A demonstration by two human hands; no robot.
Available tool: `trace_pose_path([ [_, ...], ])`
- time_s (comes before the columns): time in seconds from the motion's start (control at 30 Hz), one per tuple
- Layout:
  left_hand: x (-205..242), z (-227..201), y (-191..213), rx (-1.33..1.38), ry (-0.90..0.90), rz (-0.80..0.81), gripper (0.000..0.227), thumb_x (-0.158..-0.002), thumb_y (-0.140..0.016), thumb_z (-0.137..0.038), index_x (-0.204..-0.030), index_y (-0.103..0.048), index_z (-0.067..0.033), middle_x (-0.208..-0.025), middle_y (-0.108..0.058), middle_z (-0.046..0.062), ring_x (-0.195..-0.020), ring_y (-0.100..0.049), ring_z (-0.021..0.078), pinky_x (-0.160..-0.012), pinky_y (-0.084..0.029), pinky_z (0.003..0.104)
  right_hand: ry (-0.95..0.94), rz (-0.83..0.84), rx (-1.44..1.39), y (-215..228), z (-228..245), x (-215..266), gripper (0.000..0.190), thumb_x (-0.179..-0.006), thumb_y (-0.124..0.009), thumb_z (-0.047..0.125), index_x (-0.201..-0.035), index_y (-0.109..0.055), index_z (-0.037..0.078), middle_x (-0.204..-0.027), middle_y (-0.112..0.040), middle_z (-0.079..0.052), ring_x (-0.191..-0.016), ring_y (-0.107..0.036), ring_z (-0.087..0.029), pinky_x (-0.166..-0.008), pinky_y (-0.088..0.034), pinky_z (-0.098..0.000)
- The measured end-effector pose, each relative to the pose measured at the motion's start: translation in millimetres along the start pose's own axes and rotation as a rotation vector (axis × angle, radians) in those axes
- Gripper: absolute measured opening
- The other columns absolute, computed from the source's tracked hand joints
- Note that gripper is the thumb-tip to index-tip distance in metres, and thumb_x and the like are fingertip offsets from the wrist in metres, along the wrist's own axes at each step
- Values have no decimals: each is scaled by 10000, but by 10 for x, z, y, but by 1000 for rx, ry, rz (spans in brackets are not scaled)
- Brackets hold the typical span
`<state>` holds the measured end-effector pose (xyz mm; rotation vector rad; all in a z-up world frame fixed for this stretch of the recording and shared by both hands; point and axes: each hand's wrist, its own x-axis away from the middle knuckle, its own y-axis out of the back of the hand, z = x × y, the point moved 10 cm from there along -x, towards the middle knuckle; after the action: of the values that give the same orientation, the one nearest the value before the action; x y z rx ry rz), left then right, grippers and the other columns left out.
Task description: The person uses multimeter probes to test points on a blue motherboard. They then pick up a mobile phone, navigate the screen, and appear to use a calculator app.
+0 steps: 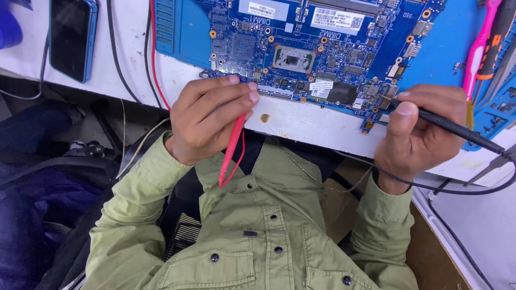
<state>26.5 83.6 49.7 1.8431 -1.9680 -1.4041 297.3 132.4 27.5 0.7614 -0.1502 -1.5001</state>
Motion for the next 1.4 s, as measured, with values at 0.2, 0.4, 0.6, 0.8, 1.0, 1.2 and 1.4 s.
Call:
trace_pose_path([
  [0.2,3,1,-2,3,-8,-6,135,-1033,-696,-62,-1124,-742,28,-1103,-770,164,-994,-712,310,-911,-642,388,-6,-3,0,-4,11,-8,391,-1191,-565,277,-1012,-598,-69,-926,-607,-229,-868,-574,-349,-793,-468,-465],
  [0.4,-1,-1,0,-2,-3,-6,133,-1038,-681,-60,-1114,-746,28,-1095,-776,167,-987,-718,315,-902,-635,384,-17,-7,-15,-4,-9,-3,385,-1188,-565,270,-1011,-596,-70,-927,-604,-233,-867,-573,-342,-776,-468,-453],
  [0.6,12,5,-10,-1,-2,16,137,-1038,-692,-57,-1133,-744,27,-1114,-772,168,-1011,-715,318,-912,-634,388,-8,4,-18,-9,-13,9,385,-1196,-562,274,-1023,-598,-69,-944,-598,-230,-878,-578,-350,-778,-479,-461],
  [0.8,-2,-5,0,8,-7,1,137,-1039,-679,-53,-1122,-743,35,-1104,-772,173,-999,-711,317,-908,-638,389,-26,0,-21,-7,-12,6,387,-1191,-561,274,-1015,-593,-70,-941,-598,-231,-884,-582,-351,-791,-480,-461],
  [1.0,-6,-7,2,3,-13,3,143,-1042,-678,-57,-1134,-740,33,-1104,-775,169,-999,-715,316,-910,-631,381,-19,4,-24,-10,-3,2,379,-1193,-563,265,-1021,-594,-70,-942,-595,-232,-876,-576,-346,-776,-479,-455],
  [1.2,30,11,-23,4,5,16,150,-1043,-688,-60,-1154,-737,28,-1118,-771,170,-1014,-711,325,-917,-632,395,-21,-1,-8,-8,15,-14,386,-1191,-558,275,-1010,-596,-64,-936,-600,-224,-868,-573,-337,-775,-472,-451],
  [1.4,28,14,-31,-1,24,10,133,-1030,-743,-48,-1144,-737,22,-1103,-769,172,-1007,-689,348,-887,-642,408,-44,1,-34,-21,-4,-29,361,-1180,-543,272,-998,-586,-36,-940,-586,-196,-882,-563,-335,-803,-504,-456],
])
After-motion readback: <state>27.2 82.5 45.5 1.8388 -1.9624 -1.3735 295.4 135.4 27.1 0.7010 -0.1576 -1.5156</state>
